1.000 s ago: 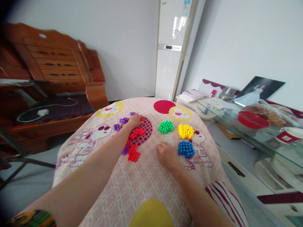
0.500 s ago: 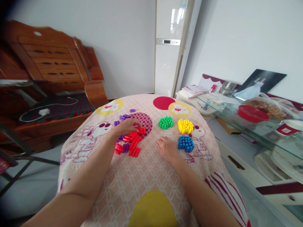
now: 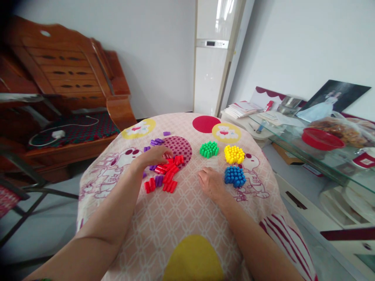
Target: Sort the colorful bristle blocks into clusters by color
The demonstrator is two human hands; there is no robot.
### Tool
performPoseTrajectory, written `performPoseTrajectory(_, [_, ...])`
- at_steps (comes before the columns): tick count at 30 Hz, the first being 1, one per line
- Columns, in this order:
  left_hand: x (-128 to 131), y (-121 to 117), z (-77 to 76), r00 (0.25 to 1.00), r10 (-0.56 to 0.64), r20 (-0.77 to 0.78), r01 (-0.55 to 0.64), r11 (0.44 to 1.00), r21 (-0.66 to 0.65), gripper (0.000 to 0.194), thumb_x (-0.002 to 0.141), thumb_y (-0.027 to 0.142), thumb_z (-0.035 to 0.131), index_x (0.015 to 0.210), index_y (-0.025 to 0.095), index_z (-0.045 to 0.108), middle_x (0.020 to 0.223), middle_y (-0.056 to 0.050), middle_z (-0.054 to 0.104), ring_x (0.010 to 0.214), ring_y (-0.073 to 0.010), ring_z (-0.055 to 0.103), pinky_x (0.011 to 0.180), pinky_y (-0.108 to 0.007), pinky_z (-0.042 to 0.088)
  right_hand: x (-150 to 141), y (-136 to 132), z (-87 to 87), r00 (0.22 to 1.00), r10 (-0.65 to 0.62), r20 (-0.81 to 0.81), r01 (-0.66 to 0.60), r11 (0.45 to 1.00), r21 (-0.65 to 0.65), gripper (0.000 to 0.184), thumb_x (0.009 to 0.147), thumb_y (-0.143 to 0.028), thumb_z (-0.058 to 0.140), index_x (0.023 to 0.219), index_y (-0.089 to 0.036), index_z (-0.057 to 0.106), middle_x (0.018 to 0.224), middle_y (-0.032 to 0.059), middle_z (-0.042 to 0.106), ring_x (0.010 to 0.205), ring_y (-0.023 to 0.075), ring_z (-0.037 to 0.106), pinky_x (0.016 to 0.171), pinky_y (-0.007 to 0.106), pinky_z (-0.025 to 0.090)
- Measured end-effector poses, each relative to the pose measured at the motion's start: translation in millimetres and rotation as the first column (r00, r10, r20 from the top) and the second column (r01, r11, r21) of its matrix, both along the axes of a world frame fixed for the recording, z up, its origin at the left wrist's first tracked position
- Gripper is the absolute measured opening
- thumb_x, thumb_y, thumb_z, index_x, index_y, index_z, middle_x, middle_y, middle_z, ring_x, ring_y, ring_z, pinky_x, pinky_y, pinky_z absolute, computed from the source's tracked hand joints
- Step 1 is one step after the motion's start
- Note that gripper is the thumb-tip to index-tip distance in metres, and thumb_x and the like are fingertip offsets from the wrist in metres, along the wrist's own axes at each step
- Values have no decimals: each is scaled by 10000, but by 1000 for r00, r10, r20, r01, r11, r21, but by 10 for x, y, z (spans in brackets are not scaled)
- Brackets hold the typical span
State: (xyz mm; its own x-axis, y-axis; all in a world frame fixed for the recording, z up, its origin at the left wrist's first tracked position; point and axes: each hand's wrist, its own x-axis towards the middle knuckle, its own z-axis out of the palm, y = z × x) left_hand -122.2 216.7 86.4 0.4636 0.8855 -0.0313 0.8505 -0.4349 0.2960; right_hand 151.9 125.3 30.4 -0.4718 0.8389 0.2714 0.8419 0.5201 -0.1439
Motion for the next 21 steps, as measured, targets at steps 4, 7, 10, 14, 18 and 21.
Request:
performPoseTrajectory(4, [4,-14,-23,1000,10,-23,-10,1000,3,173,673,111,637,817,165,715,807,-27,728,781,-185,657,677,-247,461,1,-2,-6,1000,6,-11,-6,1000,10,200,941,-149,517,839,-183,686,887,67,674,889,194,600,741,288,418])
performPoseTrajectory(7, [-5,-44,33,997,43,69,-47,997,55,190,716,130,602,883,154,690,878,-47,720,810,-189,648,699,-260,464,2,0,-11,1000,7,-16,-6,1000,12,206,944,-155,510,843,-183,688,888,68,675,890,195,601,744,288,421])
performPoseTrajectory(10, [42,-91,137,975,49,215,-74,992,107,204,758,171,585,945,152,667,889,-49,708,808,-186,642,717,-268,470,5,7,-24,1000,14,-28,-13,1000,8,212,949,-165,503,848,-182,688,891,69,680,887,194,605,756,287,429])
performPoseTrajectory(14, [313,-182,190,926,-58,373,-2,987,158,197,793,203,580,964,164,669,879,-34,707,810,-174,641,744,-269,470,19,25,-72,994,-15,-110,17,1000,14,216,950,-182,490,880,-183,694,913,82,696,895,201,621,778,291,449])
performPoseTrajectory(18, [727,-267,-13,891,-219,398,184,975,124,207,764,132,589,932,185,697,890,-25,717,833,-167,643,774,-264,475,40,56,-134,958,-88,-274,101,994,33,240,933,-178,473,1033,-182,691,989,100,723,896,208,653,809,304,478])
performPoseTrajectory(21, [958,-303,-221,881,-285,379,259,959,118,233,721,62,601,896,185,693,893,-31,707,834,-166,638,771,-259,476,56,81,-145,921,-104,-375,130,991,43,287,930,-184,452,1113,-166,673,1025,117,734,910,221,669,819,313,493])
